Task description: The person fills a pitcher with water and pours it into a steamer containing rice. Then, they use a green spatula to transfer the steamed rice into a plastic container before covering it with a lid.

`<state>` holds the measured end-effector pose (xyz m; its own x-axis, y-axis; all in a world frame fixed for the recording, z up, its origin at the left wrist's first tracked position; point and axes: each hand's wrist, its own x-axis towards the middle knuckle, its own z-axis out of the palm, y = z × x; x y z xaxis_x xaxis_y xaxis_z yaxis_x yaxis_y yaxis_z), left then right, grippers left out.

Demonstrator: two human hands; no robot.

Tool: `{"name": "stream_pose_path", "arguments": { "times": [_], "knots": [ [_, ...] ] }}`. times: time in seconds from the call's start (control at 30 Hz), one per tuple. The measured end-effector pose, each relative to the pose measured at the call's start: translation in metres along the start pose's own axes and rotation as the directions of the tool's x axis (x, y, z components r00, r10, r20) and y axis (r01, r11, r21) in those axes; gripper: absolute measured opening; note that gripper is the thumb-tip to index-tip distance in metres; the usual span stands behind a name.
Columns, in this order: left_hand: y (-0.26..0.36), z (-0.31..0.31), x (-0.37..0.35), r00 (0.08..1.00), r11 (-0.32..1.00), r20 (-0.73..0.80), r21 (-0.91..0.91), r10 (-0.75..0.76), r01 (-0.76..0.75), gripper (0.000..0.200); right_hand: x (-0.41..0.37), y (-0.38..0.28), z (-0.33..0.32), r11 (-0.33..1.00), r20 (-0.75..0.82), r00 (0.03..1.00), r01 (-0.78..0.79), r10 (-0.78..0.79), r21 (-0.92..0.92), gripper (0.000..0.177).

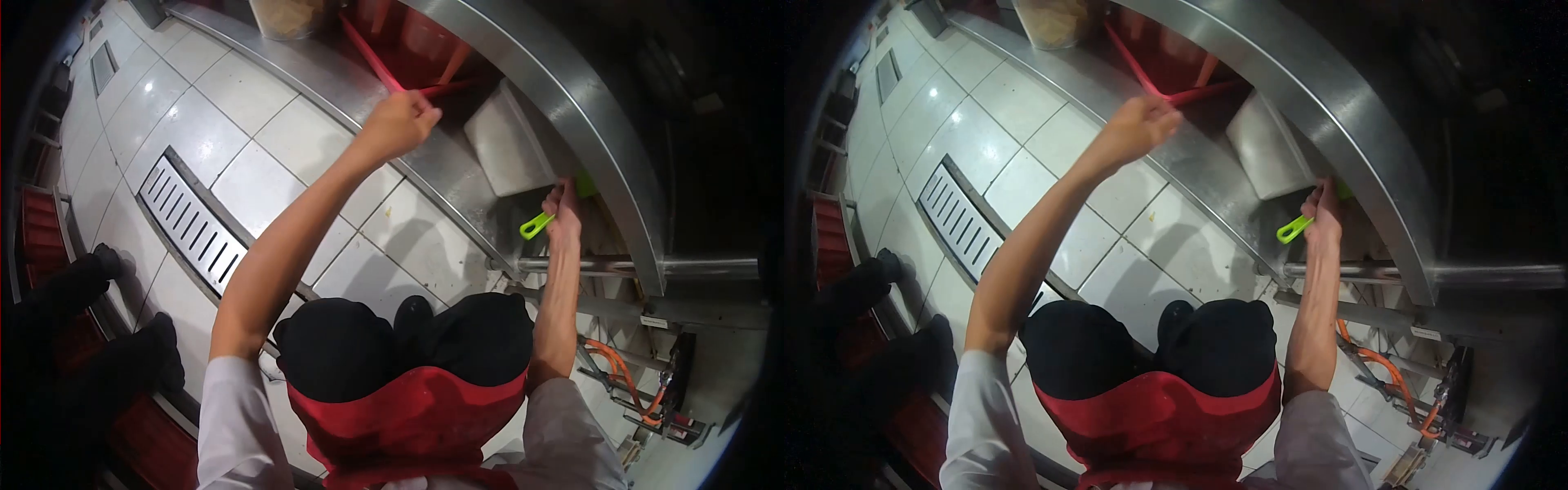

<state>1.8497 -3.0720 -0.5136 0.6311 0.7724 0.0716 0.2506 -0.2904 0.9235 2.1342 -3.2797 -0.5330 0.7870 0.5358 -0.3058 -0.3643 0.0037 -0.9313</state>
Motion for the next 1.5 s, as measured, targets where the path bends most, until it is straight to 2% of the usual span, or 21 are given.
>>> {"name": "stream_pose_path", "arguments": {
  "times": [0.07,0.17,0.2,0.27,0.3,0.4,0.47,0.53,0.63,0.73,0.83,0.93,0.97,1.03,1.17,1.23,1.27,1.3,1.37,1.43,1.5],
  "knots": [
    [0.028,0.027,0.031,0.995,0.995,-0.025,0.004,-0.098,0.098,0.037,-0.032,0.003,-0.004,0.997,0.01,1.0,-0.026,0.025,0.078,0.021],
    [0.044,0.056,0.063,0.991,0.98,-0.05,0.164,0.125,-0.116,0.032,-0.082,-0.003,-0.01,0.996,-0.016,0.999,-0.037,0.036,-0.082,0.017],
    [0.037,0.067,0.079,0.936,0.881,-0.002,0.338,0.352,-0.331,0.032,-0.094,-0.002,-0.016,0.994,-0.01,0.998,-0.058,0.057,-0.094,0.015],
    [0.028,0.089,0.105,0.684,0.468,0.198,0.595,0.702,-0.653,0.032,-0.124,-0.001,-0.018,0.983,-0.078,0.993,-0.097,0.085,-0.159,0.013],
    [0.037,0.095,0.1,0.734,0.665,0.138,0.338,0.665,-0.666,0.034,-0.137,0.001,-0.021,0.982,-0.076,0.992,-0.11,0.099,-0.156,0.013],
    [0.051,0.089,0.076,0.858,0.816,0.379,0.328,0.346,-0.475,0.039,-0.168,0.002,-0.033,0.971,-0.056,0.986,-0.164,0.156,-0.173,0.013],
    [0.028,0.091,0.055,0.923,0.869,0.312,0.365,0.223,-0.334,0.034,-0.183,-0.002,-0.041,0.952,-0.037,0.978,-0.21,0.207,-0.221,0.014],
    [0.049,0.06,0.017,0.911,0.999,0.411,0.023,-0.03,0.023,0.031,-0.183,0.0,-0.057,0.936,-0.044,0.983,-0.181,0.176,-0.303,0.016],
    [0.056,0.043,-0.013,0.835,0.941,0.506,-0.122,-0.215,0.316,0.022,-0.166,-0.002,-0.064,0.893,-0.073,0.997,-0.018,-0.017,-0.449,0.027],
    [0.056,0.047,-0.018,0.862,0.944,0.427,-0.054,-0.274,0.326,0.026,-0.119,0.002,-0.064,0.655,0.034,0.952,0.234,-0.303,-0.719,0.048],
    [0.066,0.058,-0.014,0.963,0.989,0.229,0.042,-0.145,0.139,0.032,-0.097,-0.02,-0.041,0.711,-0.043,0.998,0.008,-0.053,-0.703,0.052],
    [0.049,0.069,-0.016,1.0,0.984,0.02,0.175,0.022,-0.025,0.035,-0.101,-0.013,-0.021,0.77,-0.153,0.946,0.132,-0.287,-0.624,0.046],
    [0.044,0.073,-0.022,0.994,0.968,-0.051,0.238,0.099,-0.084,0.035,-0.104,-0.01,-0.017,0.768,-0.163,0.951,0.104,-0.262,-0.632,0.045],
    [0.045,0.058,-0.034,0.996,0.963,-0.093,0.267,-0.007,0.031,0.034,-0.116,-0.005,-0.005,0.77,-0.182,0.959,0.055,-0.219,-0.635,0.045],
    [0.055,0.004,-0.079,0.965,0.946,-0.224,0.262,-0.136,0.194,0.033,-0.15,-0.005,0.035,0.837,0.013,0.992,0.116,-0.129,-0.535,0.041],
    [0.085,-0.029,-0.102,0.934,0.938,-0.314,0.24,-0.168,0.25,0.033,-0.17,-0.016,0.057,0.894,0.025,0.999,-0.021,0.036,-0.447,0.042],
    [0.11,-0.049,-0.115,0.919,0.94,-0.348,0.213,-0.184,0.268,0.034,-0.175,-0.008,0.055,0.817,0.021,0.974,-0.177,0.225,-0.549,0.042],
    [0.129,-0.067,-0.13,0.909,0.921,-0.371,0.251,-0.193,0.298,0.034,-0.195,-0.028,0.072,0.822,0.063,0.964,-0.185,0.259,-0.539,0.042],
    [0.175,-0.103,-0.162,0.888,0.888,-0.401,0.291,-0.224,0.355,0.035,-0.233,-0.047,0.093,0.895,0.207,0.97,-0.022,0.127,-0.445,0.037],
    [0.223,-0.135,-0.202,0.864,0.867,-0.429,0.286,-0.264,0.408,0.037,-0.287,-0.121,0.11,0.85,0.259,0.926,-0.107,0.274,-0.517,0.034],
    [0.275,-0.164,-0.235,0.855,0.85,-0.435,0.3,-0.281,0.432,0.039,-0.33,-0.134,0.105,0.903,0.37,0.902,-0.049,0.223,-0.426,0.032]
  ]
}}
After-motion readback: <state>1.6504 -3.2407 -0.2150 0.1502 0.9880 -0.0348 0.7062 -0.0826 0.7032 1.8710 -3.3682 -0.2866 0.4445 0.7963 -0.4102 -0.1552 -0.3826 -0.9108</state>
